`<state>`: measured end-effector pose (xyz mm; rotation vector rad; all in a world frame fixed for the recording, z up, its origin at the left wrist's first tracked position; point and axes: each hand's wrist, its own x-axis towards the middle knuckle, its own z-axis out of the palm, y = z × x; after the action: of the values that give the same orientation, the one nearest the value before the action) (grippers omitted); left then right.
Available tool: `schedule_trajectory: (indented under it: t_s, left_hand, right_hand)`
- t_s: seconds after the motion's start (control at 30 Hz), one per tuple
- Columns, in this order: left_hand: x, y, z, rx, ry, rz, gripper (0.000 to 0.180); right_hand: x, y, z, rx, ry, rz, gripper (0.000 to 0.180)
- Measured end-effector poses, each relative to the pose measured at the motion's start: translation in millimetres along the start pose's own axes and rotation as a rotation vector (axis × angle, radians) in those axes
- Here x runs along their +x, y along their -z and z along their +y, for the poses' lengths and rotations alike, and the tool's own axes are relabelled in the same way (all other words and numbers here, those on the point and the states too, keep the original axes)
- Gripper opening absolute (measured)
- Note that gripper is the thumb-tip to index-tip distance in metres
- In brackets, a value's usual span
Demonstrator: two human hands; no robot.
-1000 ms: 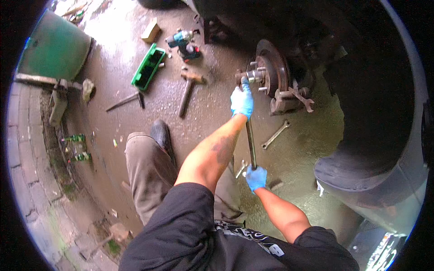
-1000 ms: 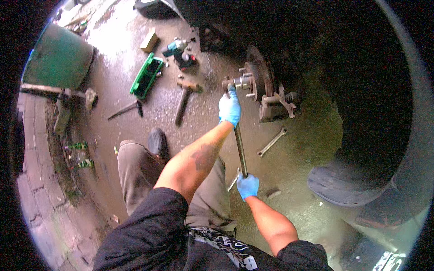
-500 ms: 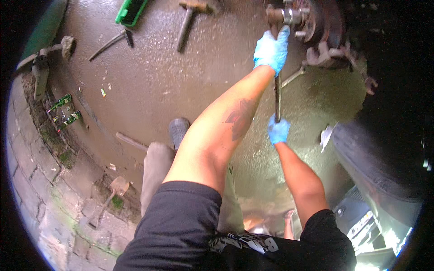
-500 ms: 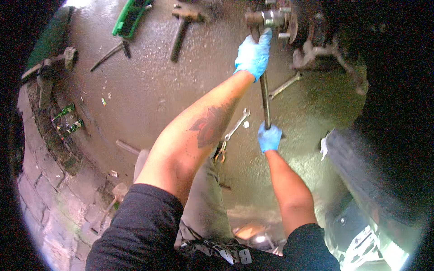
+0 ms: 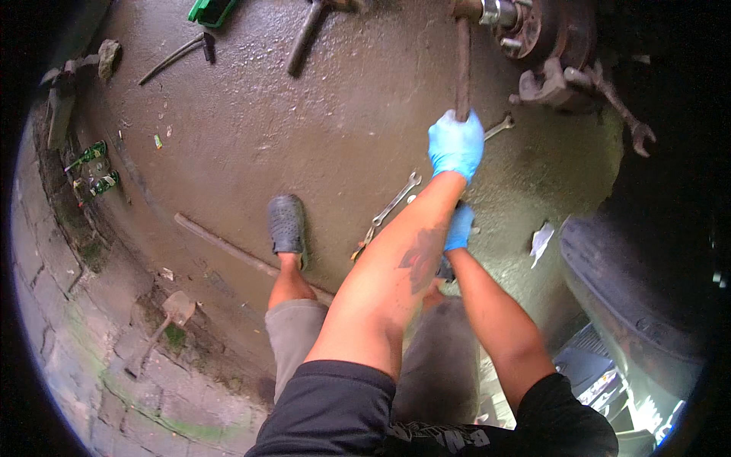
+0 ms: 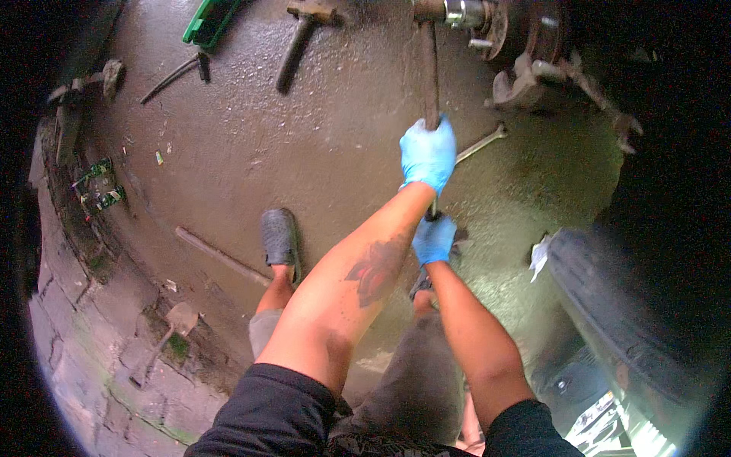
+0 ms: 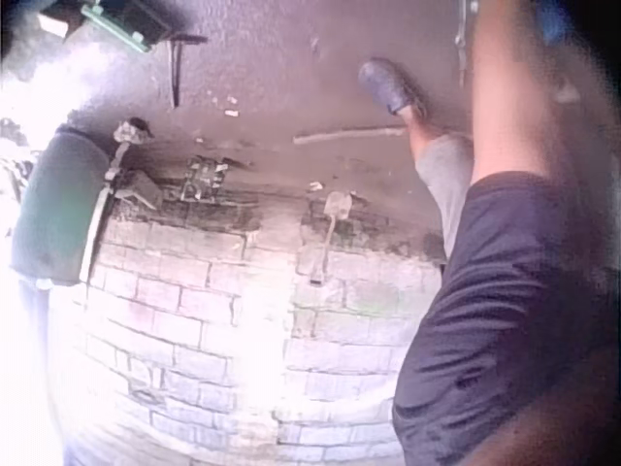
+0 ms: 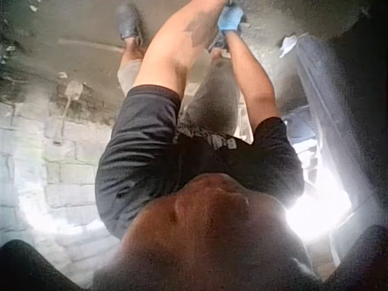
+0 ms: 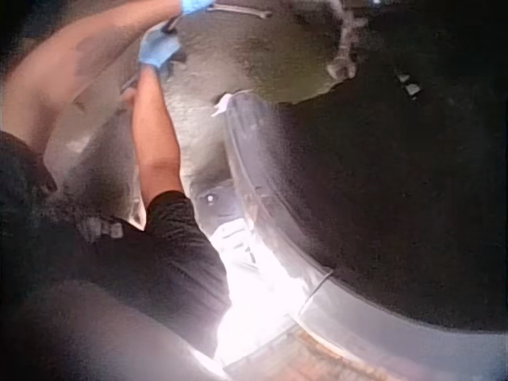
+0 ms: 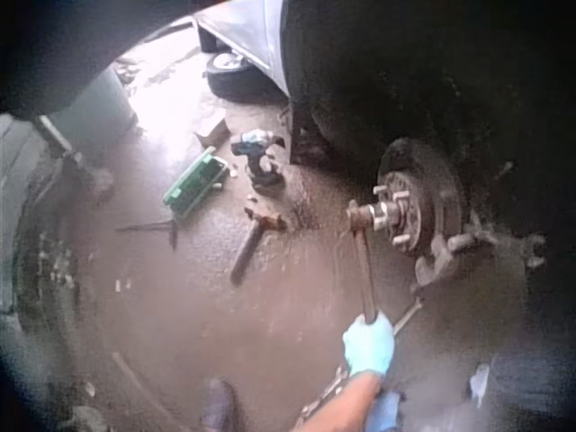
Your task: The person is working on a car's wheel hub assembly. They use a hammer and a metal bar to strike and remove a component from the hub, then use a power drill to remove bolts from the brake caliper bracket. Finally, they use a wrench to loosen a bolt on the hub.
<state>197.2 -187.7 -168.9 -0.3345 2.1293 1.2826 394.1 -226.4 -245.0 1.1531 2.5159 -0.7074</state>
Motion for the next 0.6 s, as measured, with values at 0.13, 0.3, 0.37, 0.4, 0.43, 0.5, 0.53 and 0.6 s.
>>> schedule_trajectory:
  t_s: [0.13,0.3,0.37,0.4,0.43,0.5,0.53,0.6]
  left_hand:
    - [-6.8,1.0,14.0,0.005,-0.040,0.005,0.044]
    - [-3.7,11.8,10.8,0.036,0.023,-0.003,0.049]
    - [-7.9,10.9,-11.0,0.030,0.073,-0.158,0.057]
    - [-19.0,6.4,-29.6,0.029,0.072,-0.158,0.058]
    - [-27.9,4.1,-43.2,0.053,0.166,-0.244,0.058]
    - [-39.0,16.0,-45.0,0.008,0.185,-0.208,0.061]
    - [-48.1,11.6,-49.8,-0.013,0.171,-0.217,0.062]
    - [-39.9,-9.5,-65.5,-0.073,0.130,-0.198,0.065]
  right_hand:
    - [8.7,-50.2,63.9,0.679,-0.149,-0.209,0.018]
    - [5.8,-35.2,22.0,1.481,-0.441,-0.278,0.042]
    - [5.3,-21.3,12.2,1.499,-0.586,-0.249,0.046]
    - [2.4,-15.7,6.4,1.569,-0.707,-0.191,0.048]
    - [4.5,-13.5,2.0,1.745,-0.936,-0.068,0.045]
    - [3.1,-1.6,-19.1,1.616,-1.025,-0.038,0.046]
    - [-1.6,-14.4,7.3,1.547,-0.922,-0.079,0.046]
    - [3.9,-21.4,32.5,1.346,-0.647,-0.142,0.044]
